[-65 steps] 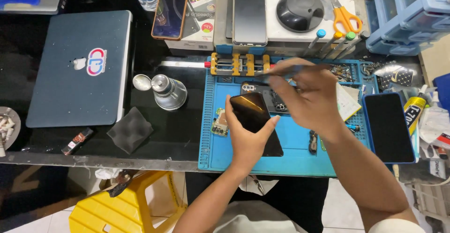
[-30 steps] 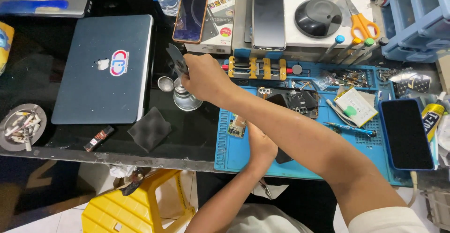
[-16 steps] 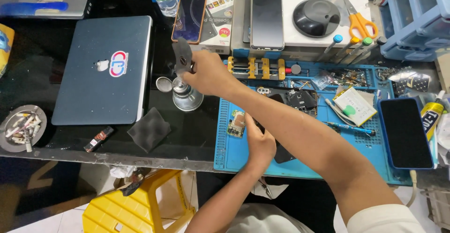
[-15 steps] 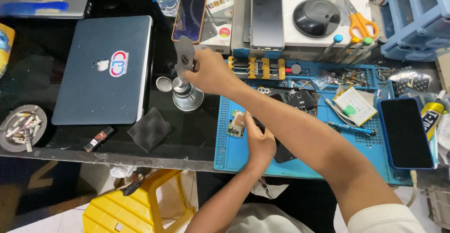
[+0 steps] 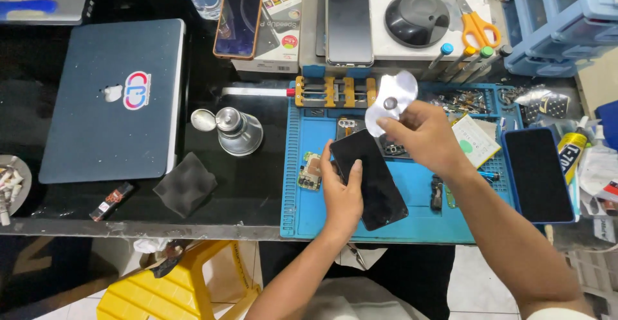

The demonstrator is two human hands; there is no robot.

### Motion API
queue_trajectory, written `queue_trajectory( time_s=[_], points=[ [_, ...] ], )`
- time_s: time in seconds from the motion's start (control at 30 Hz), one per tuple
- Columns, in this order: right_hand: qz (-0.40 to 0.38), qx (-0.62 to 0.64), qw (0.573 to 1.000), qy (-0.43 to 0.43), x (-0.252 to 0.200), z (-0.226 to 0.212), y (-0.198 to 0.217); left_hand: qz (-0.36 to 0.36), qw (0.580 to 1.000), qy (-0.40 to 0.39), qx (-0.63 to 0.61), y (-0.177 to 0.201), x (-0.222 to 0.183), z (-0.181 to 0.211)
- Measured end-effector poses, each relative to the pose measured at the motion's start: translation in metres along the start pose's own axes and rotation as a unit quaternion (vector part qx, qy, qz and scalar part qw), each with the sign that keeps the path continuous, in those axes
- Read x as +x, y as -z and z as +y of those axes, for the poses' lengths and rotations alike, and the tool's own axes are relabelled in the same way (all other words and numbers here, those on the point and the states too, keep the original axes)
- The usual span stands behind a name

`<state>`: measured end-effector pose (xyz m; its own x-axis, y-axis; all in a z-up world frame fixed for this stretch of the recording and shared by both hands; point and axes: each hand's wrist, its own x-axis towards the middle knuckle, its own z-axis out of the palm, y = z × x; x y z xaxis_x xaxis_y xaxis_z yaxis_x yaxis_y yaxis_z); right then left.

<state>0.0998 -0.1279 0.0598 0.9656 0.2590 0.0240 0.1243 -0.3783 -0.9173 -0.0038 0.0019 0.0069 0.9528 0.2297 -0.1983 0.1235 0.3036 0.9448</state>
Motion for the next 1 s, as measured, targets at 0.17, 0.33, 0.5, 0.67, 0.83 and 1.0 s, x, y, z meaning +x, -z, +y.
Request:
queue_trajectory(
  time_s=[0.17,0.33,0.5,0.67,0.83,1.0],
  points=[
    [0.071,0.094,0.990,-0.076,-0.028,0.042,0.004,0.006,1.000,-0.005,-0.004,0.000,0.003,-0.009],
    [0.100,0.158,0.980,-0.066,-0.037,0.051,-0.004,0.015,1.000,-0.014,-0.001,0.000,0.005,-0.015],
    [0.108,0.175,0.977,-0.060,-0.039,0.044,-0.007,0.024,1.000,-0.008,0.008,-0.002,0.006,-0.017],
    [0.115,0.157,0.979,-0.051,-0.039,0.059,-0.007,0.024,1.000,0.000,0.006,-0.004,0.006,-0.019],
    [0.114,0.147,0.981,-0.051,-0.039,0.046,-0.009,0.027,0.999,-0.009,0.016,-0.002,0.008,-0.022],
    [0.115,0.140,0.982,-0.051,-0.040,0.051,-0.008,0.026,0.999,-0.010,0.021,-0.002,0.007,-0.018]
  ],
)
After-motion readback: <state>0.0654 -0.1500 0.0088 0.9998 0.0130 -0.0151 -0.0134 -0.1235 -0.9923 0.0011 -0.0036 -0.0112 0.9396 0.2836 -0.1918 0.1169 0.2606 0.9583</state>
